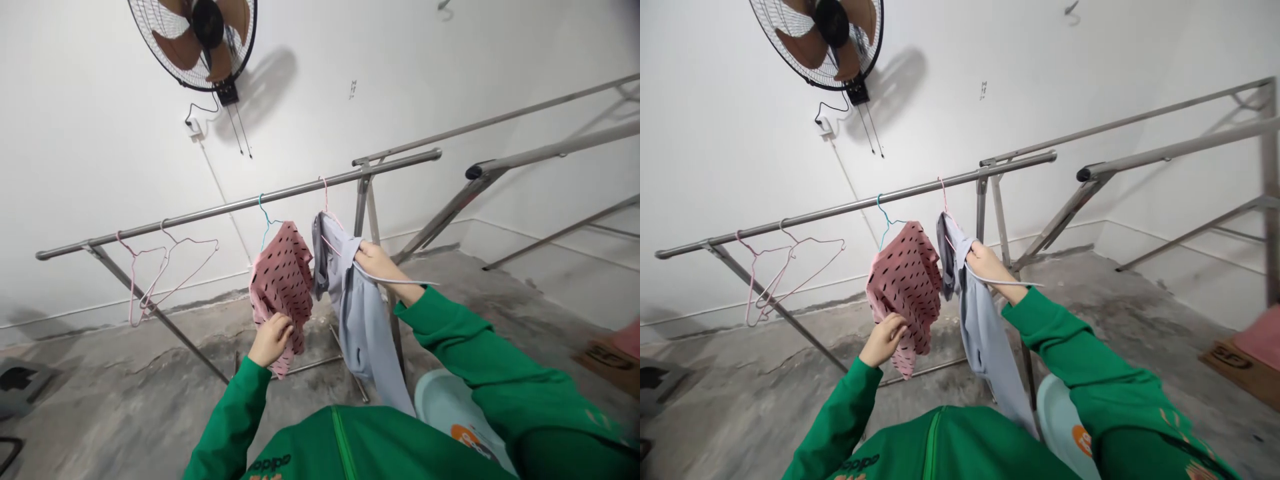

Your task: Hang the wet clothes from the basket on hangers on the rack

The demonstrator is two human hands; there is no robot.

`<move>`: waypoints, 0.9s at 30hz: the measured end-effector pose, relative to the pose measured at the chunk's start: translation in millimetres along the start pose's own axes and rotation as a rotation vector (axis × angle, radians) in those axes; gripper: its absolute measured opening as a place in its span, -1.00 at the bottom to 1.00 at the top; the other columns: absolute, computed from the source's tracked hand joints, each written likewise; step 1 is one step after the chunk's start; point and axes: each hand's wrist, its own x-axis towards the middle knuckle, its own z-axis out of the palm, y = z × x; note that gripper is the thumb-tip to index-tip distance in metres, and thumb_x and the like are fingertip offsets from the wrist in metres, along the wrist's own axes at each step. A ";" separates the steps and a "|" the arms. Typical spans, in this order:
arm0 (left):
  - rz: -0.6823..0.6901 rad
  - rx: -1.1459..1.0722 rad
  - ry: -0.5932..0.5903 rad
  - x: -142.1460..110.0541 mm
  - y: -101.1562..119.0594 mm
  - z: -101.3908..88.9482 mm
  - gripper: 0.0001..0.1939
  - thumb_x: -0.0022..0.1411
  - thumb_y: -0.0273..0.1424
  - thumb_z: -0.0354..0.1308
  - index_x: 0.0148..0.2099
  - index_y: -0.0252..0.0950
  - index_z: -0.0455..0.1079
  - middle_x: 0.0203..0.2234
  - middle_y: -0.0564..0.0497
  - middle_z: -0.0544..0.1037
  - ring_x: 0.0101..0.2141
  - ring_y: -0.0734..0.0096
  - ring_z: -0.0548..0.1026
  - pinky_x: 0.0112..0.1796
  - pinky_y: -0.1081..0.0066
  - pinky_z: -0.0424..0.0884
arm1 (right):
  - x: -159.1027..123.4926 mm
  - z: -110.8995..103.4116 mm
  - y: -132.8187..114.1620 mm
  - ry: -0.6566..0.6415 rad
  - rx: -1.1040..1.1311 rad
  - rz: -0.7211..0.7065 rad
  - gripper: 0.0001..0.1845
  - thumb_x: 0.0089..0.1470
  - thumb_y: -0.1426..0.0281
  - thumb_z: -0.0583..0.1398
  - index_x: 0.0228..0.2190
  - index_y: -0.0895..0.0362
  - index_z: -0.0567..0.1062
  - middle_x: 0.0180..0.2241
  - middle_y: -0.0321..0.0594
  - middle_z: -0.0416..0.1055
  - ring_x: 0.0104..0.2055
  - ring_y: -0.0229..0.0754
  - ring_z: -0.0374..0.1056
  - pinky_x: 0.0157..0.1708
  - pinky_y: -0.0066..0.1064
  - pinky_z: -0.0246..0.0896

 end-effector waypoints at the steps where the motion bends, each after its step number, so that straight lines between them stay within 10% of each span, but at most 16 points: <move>1: -0.013 0.011 -0.034 -4.7 -1.8 1.9 -0.76 0.36 -0.34 -0.10 -0.20 -0.25 0.39 -0.29 -0.09 0.50 -0.25 0.31 0.49 -0.20 0.34 0.45 | -4.4 7.5 6.1 -0.006 -0.018 0.003 -0.74 0.05 0.26 0.09 -0.32 0.14 0.48 -0.36 -0.15 0.49 -0.20 -0.07 0.39 -0.08 -0.21 0.31; 8: 0.034 0.022 -0.381 -23.7 -4.2 -6.3 -0.71 0.36 -0.29 -0.08 -0.17 -0.27 0.45 -0.32 -0.10 0.53 -0.30 0.33 0.50 -0.25 0.38 0.43 | -95.4 44.2 48.6 -0.111 0.181 0.123 -0.49 0.02 -0.03 0.09 -0.24 0.15 0.43 -0.20 -0.06 0.44 -0.12 -0.07 0.39 -0.06 -0.19 0.32; 12: 0.063 -0.115 -0.346 -26.1 -2.4 -37.8 -0.62 0.35 -0.14 -0.07 -0.23 -0.25 0.48 -0.39 -0.09 0.55 -0.24 0.31 0.51 -0.16 0.34 0.44 | -148.9 30.4 79.0 -0.464 0.196 0.488 -0.47 -0.17 -0.08 0.20 -0.46 0.17 0.43 -0.43 -0.08 0.49 -0.39 -0.10 0.43 -0.28 -0.21 0.38; 15: 0.073 -0.206 -0.148 -22.3 -8.0 -70.3 -0.64 0.31 -0.12 0.00 -0.29 -0.25 0.48 -0.45 -0.06 0.55 -0.32 0.33 0.52 -0.19 0.33 0.46 | -157.1 7.2 84.6 -0.307 0.155 0.563 -0.52 -0.14 -0.04 0.21 -0.45 0.16 0.42 -0.47 -0.12 0.49 -0.47 -0.15 0.42 -0.33 -0.24 0.38; 20: -0.036 -0.342 0.533 17.7 -44.6 -104.5 -0.72 0.31 -0.18 0.02 -0.27 -0.27 0.40 -0.42 -0.02 0.49 -0.34 0.41 0.47 -0.19 0.36 0.43 | -118.4 -8.2 45.9 0.100 0.087 0.268 -0.49 0.02 0.05 0.16 -0.14 0.17 0.41 -0.22 -0.06 0.48 -0.37 -0.19 0.43 -0.33 -0.31 0.39; 24: -0.108 -0.290 0.653 52.1 -61.1 -89.4 -0.70 0.26 -0.17 0.04 -0.17 -0.30 0.36 -0.28 -0.08 0.46 -0.24 0.40 0.47 -0.18 0.36 0.43 | -73.2 9.2 8.7 0.170 -0.040 -0.060 -0.31 0.05 0.06 0.17 0.12 0.15 0.27 0.17 0.10 0.19 -0.10 -0.10 0.40 -0.17 -0.25 0.39; 27: -0.053 -0.121 0.769 45.0 -31.5 -60.0 -0.76 0.31 -0.29 -0.06 -0.23 -0.30 0.37 -0.35 -0.09 0.47 -0.26 0.34 0.46 -0.15 0.27 0.42 | -38.7 30.6 -1.8 0.137 -0.149 -0.176 -0.09 -0.04 -0.02 0.23 0.22 0.16 0.15 0.24 0.15 0.09 0.10 0.07 0.28 0.08 -0.06 0.23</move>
